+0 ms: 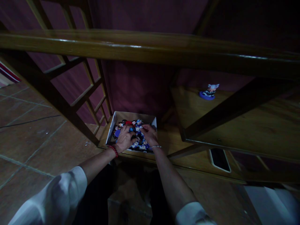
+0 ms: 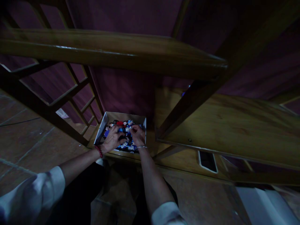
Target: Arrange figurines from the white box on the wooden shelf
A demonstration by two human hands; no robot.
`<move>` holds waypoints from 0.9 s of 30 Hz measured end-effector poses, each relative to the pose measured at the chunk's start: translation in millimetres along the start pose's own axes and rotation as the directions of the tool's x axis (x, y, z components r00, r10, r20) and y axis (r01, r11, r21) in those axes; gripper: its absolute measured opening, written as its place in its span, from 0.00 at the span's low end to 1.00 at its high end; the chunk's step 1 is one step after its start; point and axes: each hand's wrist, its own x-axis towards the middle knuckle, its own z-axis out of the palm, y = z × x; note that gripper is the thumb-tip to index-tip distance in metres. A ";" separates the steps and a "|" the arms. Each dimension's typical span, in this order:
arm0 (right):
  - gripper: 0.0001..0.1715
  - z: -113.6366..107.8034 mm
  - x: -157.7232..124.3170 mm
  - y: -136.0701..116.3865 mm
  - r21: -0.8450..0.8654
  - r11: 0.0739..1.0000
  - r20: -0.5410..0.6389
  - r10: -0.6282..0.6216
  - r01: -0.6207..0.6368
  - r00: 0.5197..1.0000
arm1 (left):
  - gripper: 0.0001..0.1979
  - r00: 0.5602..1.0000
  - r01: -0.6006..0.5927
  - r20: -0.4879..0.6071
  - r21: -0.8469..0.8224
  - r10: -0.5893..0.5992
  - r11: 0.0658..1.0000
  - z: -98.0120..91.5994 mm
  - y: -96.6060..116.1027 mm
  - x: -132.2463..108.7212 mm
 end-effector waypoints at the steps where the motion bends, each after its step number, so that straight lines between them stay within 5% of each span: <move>1: 0.12 -1.3 -0.4 -0.8 -0.003 1.000 0.004 0.006 -0.006 1.000 | 0.11 1.000 0.004 0.007 0.002 -0.004 1.000 1.2 1.9 -0.2; 12: 0.14 -8.2 0.9 2.5 0.057 0.992 -0.022 0.114 -0.113 0.993 | 0.07 0.997 0.064 -0.040 -0.027 -0.065 0.998 8.6 4.9 -3.6; 27: 0.12 -26.9 3.8 9.3 0.121 0.992 -0.141 0.038 -0.021 0.989 | 0.05 0.992 0.118 -0.031 -0.068 -0.120 0.991 9.9 -4.1 -9.5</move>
